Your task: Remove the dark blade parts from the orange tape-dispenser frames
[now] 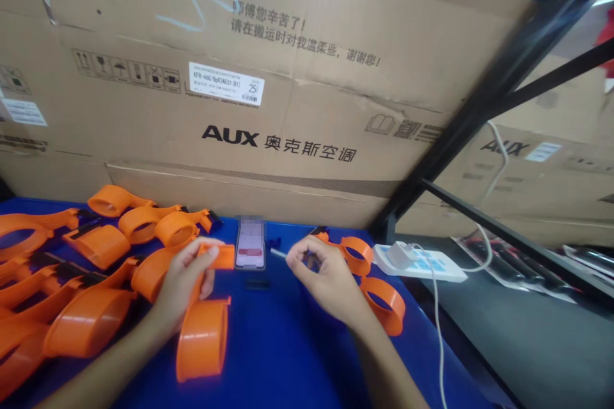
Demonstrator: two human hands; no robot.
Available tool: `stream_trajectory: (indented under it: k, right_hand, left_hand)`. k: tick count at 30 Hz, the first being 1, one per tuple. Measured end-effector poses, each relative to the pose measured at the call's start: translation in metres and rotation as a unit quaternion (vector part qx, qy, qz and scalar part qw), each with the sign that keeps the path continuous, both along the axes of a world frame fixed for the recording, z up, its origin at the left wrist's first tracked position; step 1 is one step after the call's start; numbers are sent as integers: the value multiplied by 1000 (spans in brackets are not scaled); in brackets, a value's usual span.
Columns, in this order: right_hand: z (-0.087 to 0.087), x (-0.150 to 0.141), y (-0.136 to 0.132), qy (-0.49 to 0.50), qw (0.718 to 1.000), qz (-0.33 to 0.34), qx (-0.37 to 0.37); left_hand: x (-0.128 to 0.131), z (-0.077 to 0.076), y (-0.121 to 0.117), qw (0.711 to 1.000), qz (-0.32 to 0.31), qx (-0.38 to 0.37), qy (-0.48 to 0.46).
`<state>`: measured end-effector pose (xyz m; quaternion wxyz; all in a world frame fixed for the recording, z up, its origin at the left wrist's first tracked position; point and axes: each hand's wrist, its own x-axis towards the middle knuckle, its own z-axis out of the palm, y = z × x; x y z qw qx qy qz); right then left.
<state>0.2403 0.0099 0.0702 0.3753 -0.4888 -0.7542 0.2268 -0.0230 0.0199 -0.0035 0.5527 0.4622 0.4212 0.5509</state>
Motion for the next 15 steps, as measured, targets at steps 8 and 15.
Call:
stream_trajectory:
  k: [8,15]
  right_hand:
    - [-26,-19,-14,-267,955,130,-21]
    - [-28,-25,-6,-239,968,67,25]
  left_hand:
    - [13,6,-12,999,-40,-13,3]
    - [14,0,-8,999,-37,-8,19]
